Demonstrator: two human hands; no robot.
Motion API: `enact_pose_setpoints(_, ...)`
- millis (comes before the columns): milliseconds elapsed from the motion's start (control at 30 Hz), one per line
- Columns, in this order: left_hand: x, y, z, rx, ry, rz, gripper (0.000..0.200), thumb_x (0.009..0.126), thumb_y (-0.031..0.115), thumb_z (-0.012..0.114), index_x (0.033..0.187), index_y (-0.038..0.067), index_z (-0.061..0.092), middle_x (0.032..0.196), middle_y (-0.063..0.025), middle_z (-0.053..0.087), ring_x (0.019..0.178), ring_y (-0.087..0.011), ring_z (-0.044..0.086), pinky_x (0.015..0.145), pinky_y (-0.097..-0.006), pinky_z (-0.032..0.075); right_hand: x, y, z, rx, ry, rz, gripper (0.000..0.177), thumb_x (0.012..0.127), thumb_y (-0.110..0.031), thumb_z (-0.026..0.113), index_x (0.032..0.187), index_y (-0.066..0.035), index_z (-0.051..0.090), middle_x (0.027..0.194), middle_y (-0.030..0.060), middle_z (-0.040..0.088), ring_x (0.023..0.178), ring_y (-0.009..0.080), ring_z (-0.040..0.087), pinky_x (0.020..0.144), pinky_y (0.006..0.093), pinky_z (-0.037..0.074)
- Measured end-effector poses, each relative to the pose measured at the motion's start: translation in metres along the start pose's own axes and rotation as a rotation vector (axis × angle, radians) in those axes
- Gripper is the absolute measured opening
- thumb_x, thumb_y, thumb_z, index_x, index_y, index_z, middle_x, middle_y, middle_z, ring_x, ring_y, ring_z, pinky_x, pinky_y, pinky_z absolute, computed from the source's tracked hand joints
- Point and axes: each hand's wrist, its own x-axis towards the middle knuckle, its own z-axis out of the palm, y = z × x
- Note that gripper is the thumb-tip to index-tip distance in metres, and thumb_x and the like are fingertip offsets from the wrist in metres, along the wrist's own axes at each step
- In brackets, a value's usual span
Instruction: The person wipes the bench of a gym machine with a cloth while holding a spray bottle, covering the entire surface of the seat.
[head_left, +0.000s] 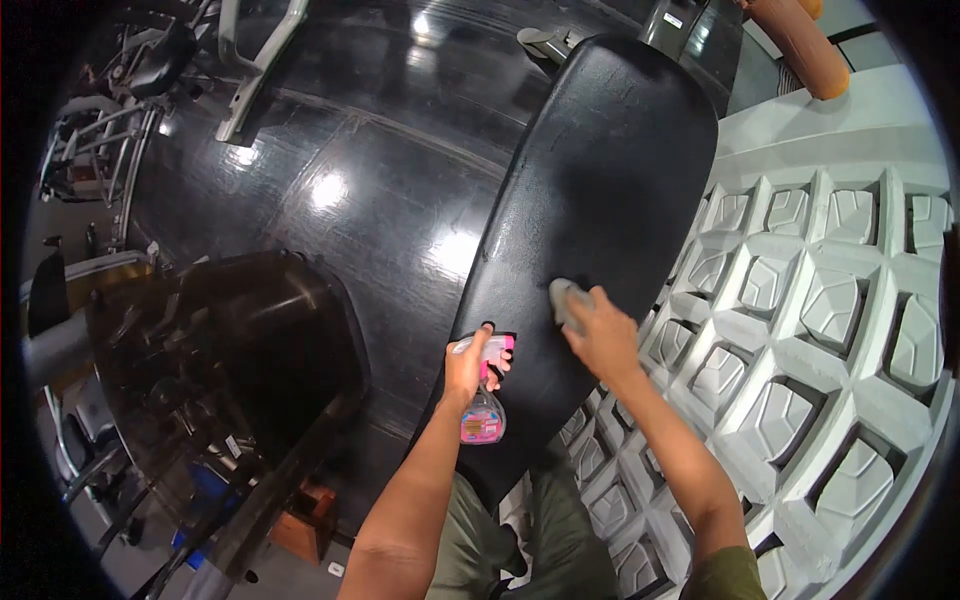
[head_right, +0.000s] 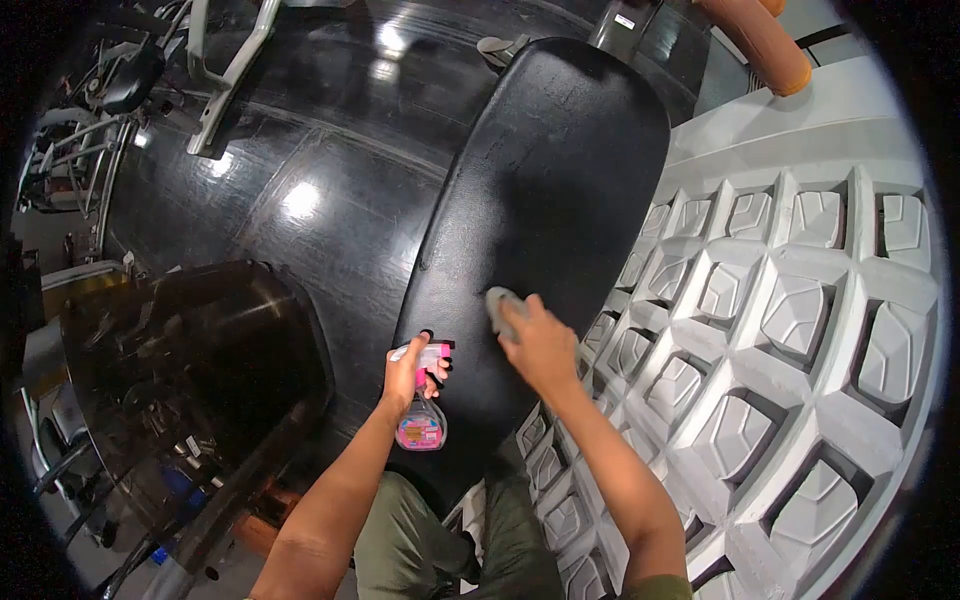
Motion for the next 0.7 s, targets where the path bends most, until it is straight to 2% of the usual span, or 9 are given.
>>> enact_pose_setpoints(33,0.0,-0.001,-0.001,-0.003,-0.007,-0.003,0.051,0.09,0.041,0.056,0.083,-0.009,0.063,0.068,-0.0176,0.065,0.032,-0.0189,0.045,0.036,-0.0334,0.043,-0.006,-0.006,0.005,0.018,-0.023,-0.037,0.048,0.074,-0.022,0.076,0.12,-0.025,0.061,0.1,0.0069,0.052,0.084,0.0267,0.065,0.062,0.0439,0.055)
enact_pose_setpoints(133,0.002,-0.003,-0.003,0.0,-0.01,0.008,0.051,0.09,0.041,0.055,0.083,-0.009,0.063,0.068,-0.0181,0.065,0.032,-0.0192,0.046,0.036,-0.0334,0.044,-0.021,-0.014,0.016,-0.035,-0.208,-0.36,0.049,0.073,-0.025,0.077,0.119,-0.027,0.06,0.101,0.0052,0.054,0.083,0.0248,0.065,0.061,0.0409,0.055)
enact_pose_setpoints(233,0.004,-0.005,-0.003,0.013,-0.019,0.01,0.051,0.09,0.041,0.055,0.083,-0.01,0.063,0.069,-0.0183,0.065,0.032,-0.0193,0.046,0.036,-0.0335,0.044,-0.002,-0.006,0.0,-0.13,-0.227,-0.349,0.051,0.072,-0.025,0.077,0.12,-0.031,0.06,0.1,0.0043,0.054,0.081,0.0254,0.065,0.064,0.0431,0.055)
enact_pose_setpoints(367,0.003,-0.005,-0.003,0.02,-0.011,0.019,0.052,0.09,0.041,0.055,0.083,-0.01,0.063,0.069,-0.0183,0.065,0.032,-0.0195,0.046,0.036,-0.0336,0.045,0.03,-0.006,-0.009,-0.052,0.046,-0.006,0.046,0.074,-0.023,0.076,0.118,-0.025,0.063,0.097,0.0059,0.054,0.082,0.0267,0.065,0.063,0.0408,0.054)
enact_pose_setpoints(467,0.002,-0.004,-0.002,0.036,-0.011,0.027,0.052,0.09,0.041,0.055,0.083,-0.009,0.063,0.069,-0.0182,0.065,0.033,-0.0194,0.046,0.037,-0.0335,0.045,0.019,-0.015,0.011,0.006,0.016,-0.102,0.046,0.075,-0.021,0.076,0.118,-0.028,0.062,0.101,0.0052,0.054,0.085,0.0249,0.064,0.063,0.0415,0.053)
enact_pose_setpoints(500,0.001,-0.004,-0.001,0.034,-0.013,0.028,0.052,0.09,0.041,0.055,0.082,-0.009,0.063,0.069,-0.0182,0.065,0.033,-0.0193,0.046,0.037,-0.0334,0.045,0.015,-0.019,0.01,-0.037,-0.08,-0.193,0.044,0.075,-0.021,0.076,0.117,-0.029,0.064,0.101,0.0048,0.054,0.085,0.0238,0.064,0.061,0.0398,0.054)
enact_pose_setpoints(600,-0.001,-0.003,-0.001,0.034,-0.019,0.036,0.052,0.09,0.041,0.054,0.082,-0.009,0.064,0.068,-0.018,0.064,0.033,-0.0192,0.046,0.037,-0.0333,0.045,0.011,-0.01,0.016,-0.041,-0.153,-0.448,0.043,0.075,-0.024,0.076,0.116,-0.029,0.064,0.102,0.0041,0.055,0.082,0.0231,0.065,0.061,0.0388,0.054)
enact_pose_setpoints(633,-0.001,-0.003,0.0,0.034,-0.021,0.042,0.052,0.09,0.041,0.054,0.082,-0.009,0.064,0.068,-0.0179,0.064,0.033,-0.0192,0.046,0.037,-0.0331,0.045,0.023,-0.009,0.005,-0.089,-0.182,-0.479,0.041,0.075,-0.024,0.075,0.115,-0.027,0.063,0.103,0.005,0.057,0.08,0.024,0.066,0.061,0.0393,0.055)
enact_pose_setpoints(700,-0.001,-0.004,0.0,0.038,-0.023,0.043,0.051,0.091,0.041,0.054,0.082,-0.009,0.064,0.067,-0.0178,0.064,0.033,-0.0191,0.046,0.037,-0.033,0.045,0.045,-0.007,-0.009,-0.09,-0.094,-0.322,0.041,0.076,-0.023,0.074,0.116,-0.027,0.063,0.102,0.0057,0.057,0.08,0.0251,0.066,0.061,0.0399,0.055)
